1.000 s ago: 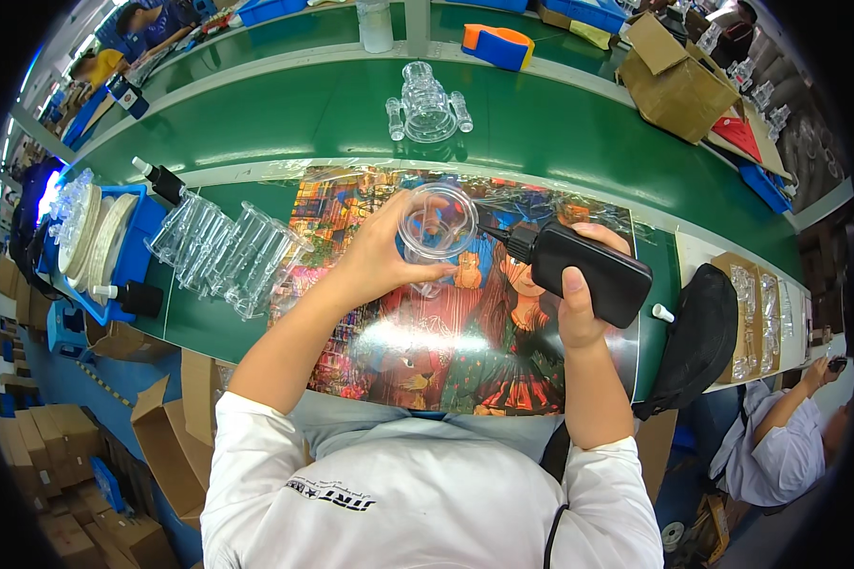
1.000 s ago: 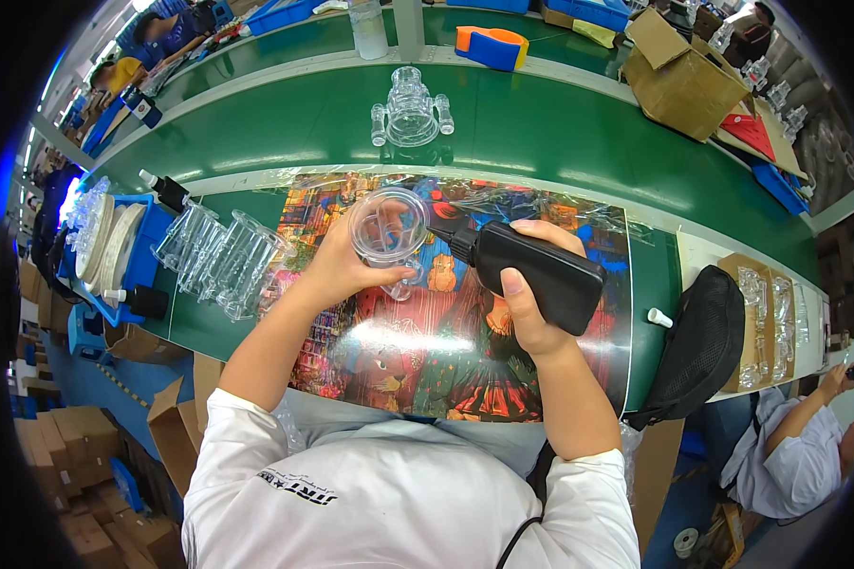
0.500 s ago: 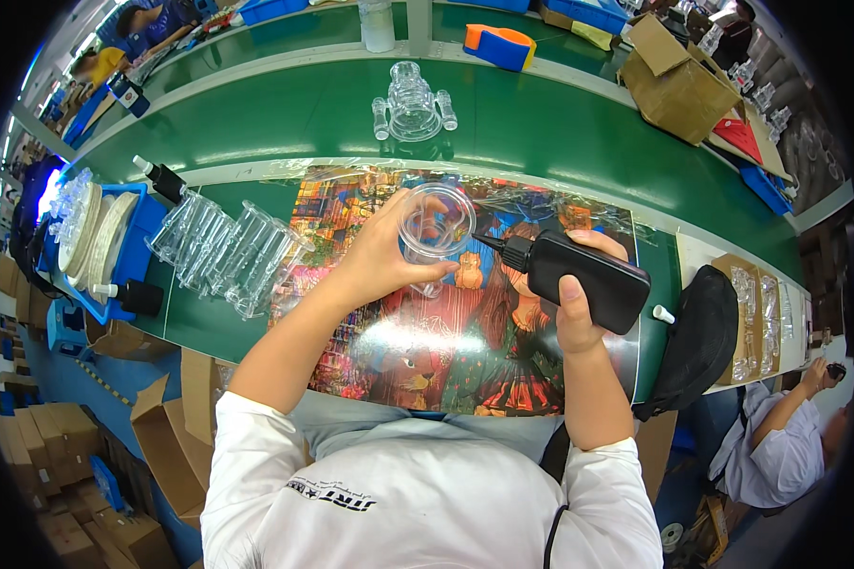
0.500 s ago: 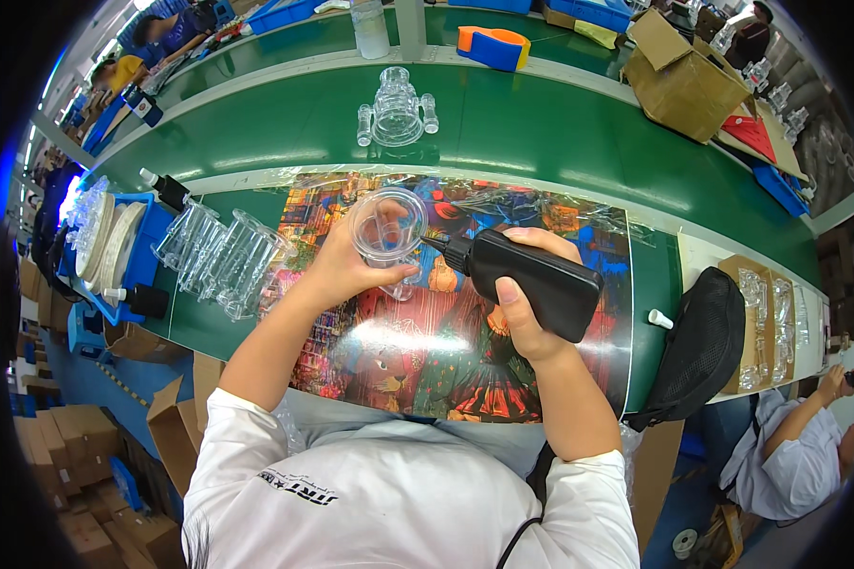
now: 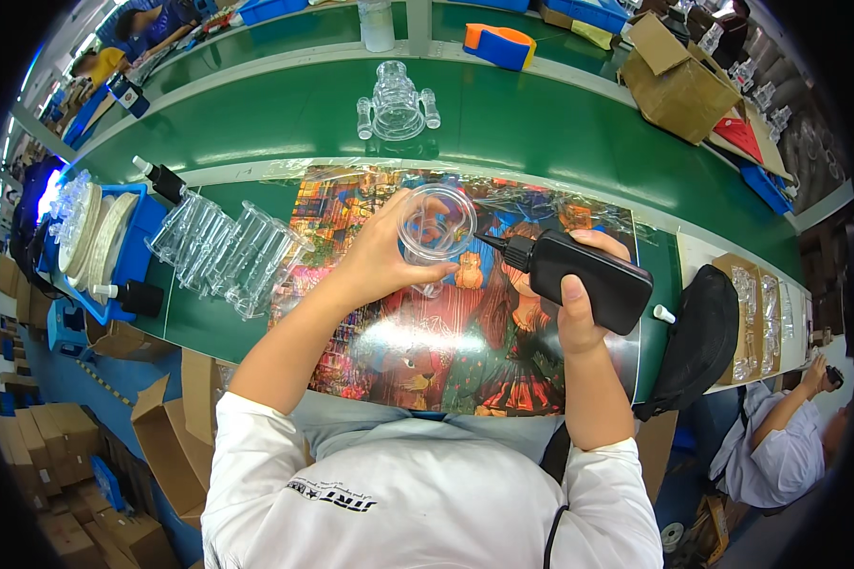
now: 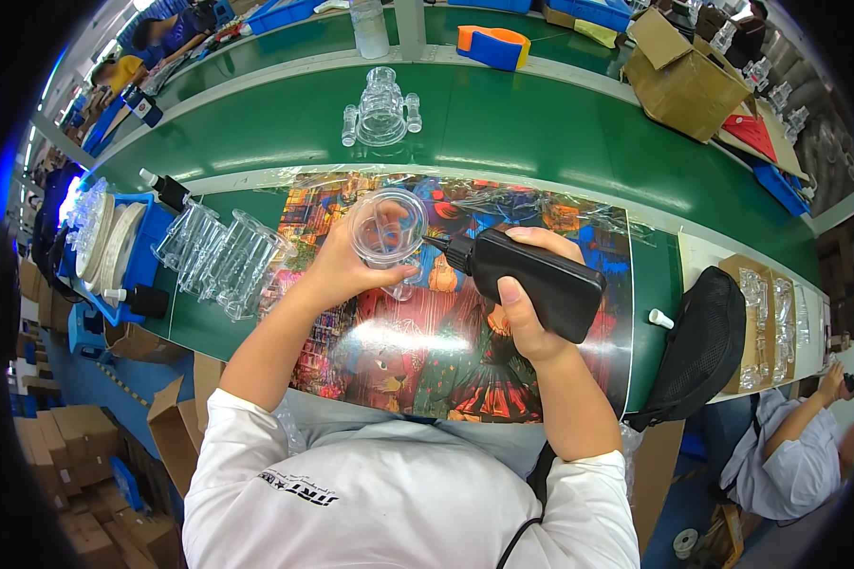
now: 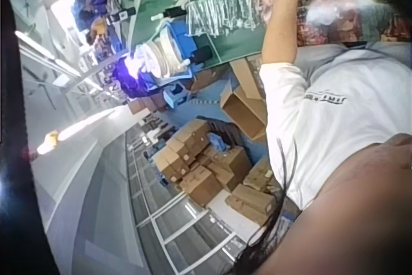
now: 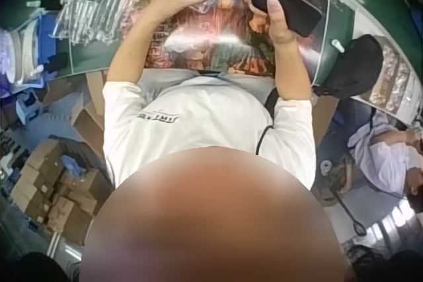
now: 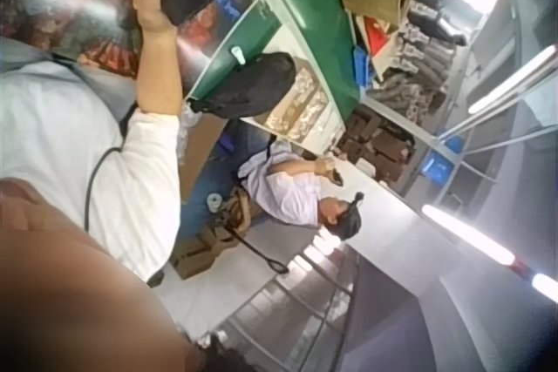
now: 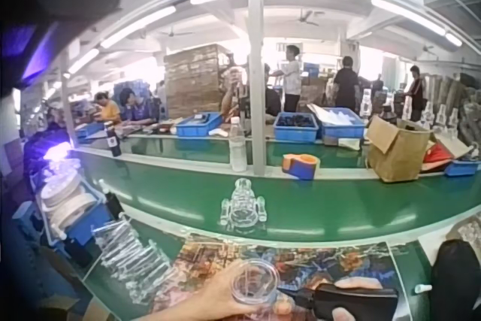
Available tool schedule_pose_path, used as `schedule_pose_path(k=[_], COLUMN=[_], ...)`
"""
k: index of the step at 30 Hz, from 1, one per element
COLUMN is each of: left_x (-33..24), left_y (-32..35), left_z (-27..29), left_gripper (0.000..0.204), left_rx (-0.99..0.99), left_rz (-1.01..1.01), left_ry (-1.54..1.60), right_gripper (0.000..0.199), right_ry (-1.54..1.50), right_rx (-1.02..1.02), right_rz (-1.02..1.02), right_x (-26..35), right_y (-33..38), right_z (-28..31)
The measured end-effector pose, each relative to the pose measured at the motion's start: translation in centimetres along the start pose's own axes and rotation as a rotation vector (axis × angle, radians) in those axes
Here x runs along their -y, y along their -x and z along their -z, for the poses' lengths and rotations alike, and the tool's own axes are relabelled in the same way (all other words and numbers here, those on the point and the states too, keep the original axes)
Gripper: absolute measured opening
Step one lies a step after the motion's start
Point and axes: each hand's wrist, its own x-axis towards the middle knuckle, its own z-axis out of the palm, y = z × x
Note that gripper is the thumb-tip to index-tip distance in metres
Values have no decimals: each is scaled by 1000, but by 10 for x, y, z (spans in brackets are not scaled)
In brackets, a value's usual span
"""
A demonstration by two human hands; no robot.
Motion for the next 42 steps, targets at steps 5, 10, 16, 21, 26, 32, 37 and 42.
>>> schedule_pose_path(k=[5, 10, 16, 21, 26, 32, 37, 42], left_x=[2, 4, 3, 4, 6, 9, 13, 12], left_y=[0, 1, 2, 3, 3, 4, 4, 4], left_z=[-3, -1, -1, -1, -1, -4, -4, -5], left_gripper=[54, 55, 56, 59, 64, 63, 63, 62], left_rx=[-45, -4, 24, 31, 21, -9, -13, -23], left_rz=[-67, -27, 54, 72, 59, -8, -24, -27], left_ry=[55, 76, 119, 100, 133, 91, 104, 118], right_gripper=[44, 44, 45, 45, 45, 45, 46, 48], right_ry=[11, -8, -2, 12, 15, 17, 15, 10], right_rx=[-10, 6, 1, -2, 4, 20, 18, -8], right_rz=[5, 5, 31, 49, 40, 42, 48, 58], right_x=[0, 0, -1, 0, 1, 1, 1, 0], right_y=[0, 1, 2, 3, 4, 5, 6, 7], right_z=[0, 0, -1, -2, -3, -3, -3, -1])
